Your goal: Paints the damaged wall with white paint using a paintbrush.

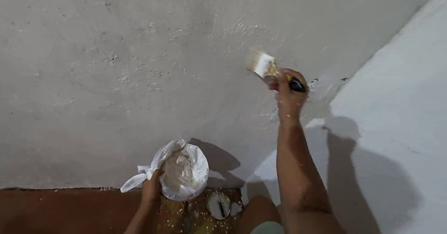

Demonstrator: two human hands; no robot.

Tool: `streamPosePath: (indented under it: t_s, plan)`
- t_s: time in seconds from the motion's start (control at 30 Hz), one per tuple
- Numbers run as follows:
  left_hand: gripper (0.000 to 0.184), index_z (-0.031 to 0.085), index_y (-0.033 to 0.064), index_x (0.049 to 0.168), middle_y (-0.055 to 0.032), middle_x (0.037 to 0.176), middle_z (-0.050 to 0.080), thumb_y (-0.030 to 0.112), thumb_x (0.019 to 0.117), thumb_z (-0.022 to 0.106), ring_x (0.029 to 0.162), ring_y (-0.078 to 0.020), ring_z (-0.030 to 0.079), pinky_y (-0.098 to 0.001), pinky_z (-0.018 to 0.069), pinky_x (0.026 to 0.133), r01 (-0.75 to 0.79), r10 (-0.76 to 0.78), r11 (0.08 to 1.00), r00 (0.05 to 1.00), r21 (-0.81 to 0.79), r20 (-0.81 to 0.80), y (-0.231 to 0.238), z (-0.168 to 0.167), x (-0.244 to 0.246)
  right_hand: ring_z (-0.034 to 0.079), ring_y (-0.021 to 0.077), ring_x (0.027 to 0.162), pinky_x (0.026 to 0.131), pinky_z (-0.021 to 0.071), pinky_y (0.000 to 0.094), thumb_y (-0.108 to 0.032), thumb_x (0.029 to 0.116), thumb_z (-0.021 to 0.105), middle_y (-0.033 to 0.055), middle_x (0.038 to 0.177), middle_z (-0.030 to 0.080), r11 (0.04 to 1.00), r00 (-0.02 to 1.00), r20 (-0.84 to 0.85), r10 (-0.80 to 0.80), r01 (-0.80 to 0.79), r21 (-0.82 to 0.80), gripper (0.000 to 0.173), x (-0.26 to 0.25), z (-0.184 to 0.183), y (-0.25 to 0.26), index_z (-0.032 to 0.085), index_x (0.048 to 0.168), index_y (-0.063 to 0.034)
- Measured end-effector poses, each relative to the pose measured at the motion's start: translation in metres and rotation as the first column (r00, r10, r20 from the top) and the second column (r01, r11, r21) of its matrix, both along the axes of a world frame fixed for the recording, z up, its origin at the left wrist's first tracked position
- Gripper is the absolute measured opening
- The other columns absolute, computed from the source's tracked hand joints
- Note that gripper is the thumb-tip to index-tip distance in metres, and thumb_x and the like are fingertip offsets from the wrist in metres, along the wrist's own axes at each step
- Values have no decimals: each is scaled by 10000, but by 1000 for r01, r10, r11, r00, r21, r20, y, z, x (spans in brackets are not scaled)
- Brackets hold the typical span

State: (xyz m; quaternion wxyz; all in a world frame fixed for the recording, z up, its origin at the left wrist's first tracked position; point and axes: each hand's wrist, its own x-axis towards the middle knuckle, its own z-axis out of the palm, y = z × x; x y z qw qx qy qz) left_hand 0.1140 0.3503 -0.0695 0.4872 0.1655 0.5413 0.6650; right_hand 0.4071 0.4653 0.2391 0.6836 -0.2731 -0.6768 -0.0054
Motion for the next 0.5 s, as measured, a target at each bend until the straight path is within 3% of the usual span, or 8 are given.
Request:
streamPosePath:
  t_s: [0.1,0.2,0.3,0.37,0.5]
  plan:
    - [266,583,-20,1156,-79,876,645,187,989,566,730,-124,643,-332,566,656,2,-2,1000,1000,-3,25,-5,4,-4,719,124,765,739,639,324,-245,1049,601,27,924,703,984,974,-150,-171,161,-77,287,60,-9,-10,616,1222,-17]
    - [260,588,-24,1147,-76,863,634,187,995,565,720,-120,628,-332,552,657,0,0,1000,1000,-7,-6,-1,0,-4,712,101,725,708,633,298,-220,1049,594,5,881,700,975,955,-203,-216,198,-105,238,58,4,-33,613,1186,-26]
    - [249,590,-30,1127,-76,851,621,170,979,575,706,-117,612,-330,543,647,-1,1,1000,1000,-21,-23,2,0,3,709,114,713,691,636,308,-118,1036,583,6,857,705,998,992,-122,-25,18,-58,173,7,23,-47,618,1158,-1]
    - [236,583,-24,1123,-69,847,621,160,977,578,704,-111,617,-319,548,642,10,-10,1000,1000,-14,-16,2,0,9,721,136,751,711,645,328,-97,1034,582,29,912,717,990,989,-48,137,-138,-30,172,-22,32,-40,624,1165,7]
    - [246,586,-23,1126,-64,839,617,182,991,574,694,-107,613,-311,544,630,37,-38,999,998,-29,-44,-2,0,15,728,157,808,770,647,354,-111,1028,605,59,959,718,991,990,61,128,-130,27,211,-6,54,-6,643,1182,28]
